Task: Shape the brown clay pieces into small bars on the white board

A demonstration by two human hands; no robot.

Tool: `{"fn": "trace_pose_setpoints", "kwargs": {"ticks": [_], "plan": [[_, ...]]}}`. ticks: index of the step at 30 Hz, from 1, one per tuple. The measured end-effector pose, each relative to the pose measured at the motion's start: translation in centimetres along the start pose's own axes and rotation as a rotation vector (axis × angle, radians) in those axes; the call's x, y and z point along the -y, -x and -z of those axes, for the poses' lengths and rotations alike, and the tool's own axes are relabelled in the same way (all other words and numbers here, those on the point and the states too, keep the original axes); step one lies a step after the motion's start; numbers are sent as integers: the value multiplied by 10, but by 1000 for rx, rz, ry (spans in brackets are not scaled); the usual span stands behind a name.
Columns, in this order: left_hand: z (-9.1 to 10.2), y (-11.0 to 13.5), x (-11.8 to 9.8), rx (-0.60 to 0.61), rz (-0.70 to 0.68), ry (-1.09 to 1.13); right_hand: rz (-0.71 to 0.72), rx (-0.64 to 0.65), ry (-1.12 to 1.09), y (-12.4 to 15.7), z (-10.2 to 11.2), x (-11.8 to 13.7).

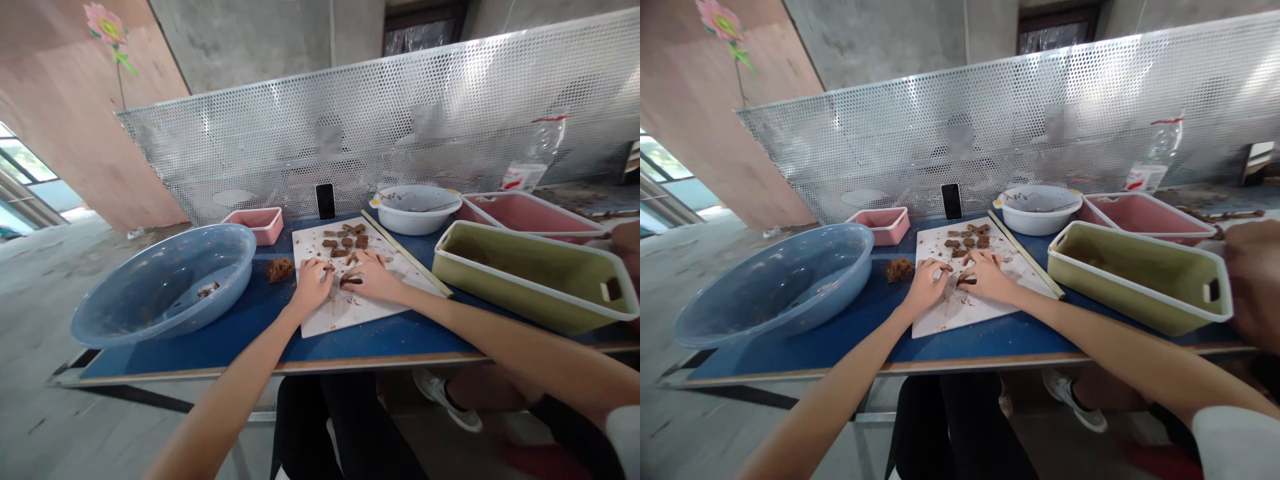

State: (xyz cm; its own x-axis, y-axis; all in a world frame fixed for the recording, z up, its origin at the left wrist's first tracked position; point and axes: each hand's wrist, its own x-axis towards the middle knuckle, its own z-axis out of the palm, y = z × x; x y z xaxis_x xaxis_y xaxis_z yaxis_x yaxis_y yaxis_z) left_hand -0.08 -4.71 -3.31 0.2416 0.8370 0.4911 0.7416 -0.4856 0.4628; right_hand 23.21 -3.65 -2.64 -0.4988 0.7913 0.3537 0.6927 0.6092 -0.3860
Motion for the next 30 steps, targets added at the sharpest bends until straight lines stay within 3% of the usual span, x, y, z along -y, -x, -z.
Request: {"fn": "trace_pose_setpoints", "kwargs": {"ticks": [9,16,24,30], "plan": [[0,1,1,-15,11,-6,58,3,53,1,-1,-4],[1,0,0,3,16,5,14,35,50,0,-6,4],[8,21,-8,3,19,-149,-32,-5,183,20,38,1],[18,41,-29,133,-95,-306,20,186,282,49,41,3]]}}
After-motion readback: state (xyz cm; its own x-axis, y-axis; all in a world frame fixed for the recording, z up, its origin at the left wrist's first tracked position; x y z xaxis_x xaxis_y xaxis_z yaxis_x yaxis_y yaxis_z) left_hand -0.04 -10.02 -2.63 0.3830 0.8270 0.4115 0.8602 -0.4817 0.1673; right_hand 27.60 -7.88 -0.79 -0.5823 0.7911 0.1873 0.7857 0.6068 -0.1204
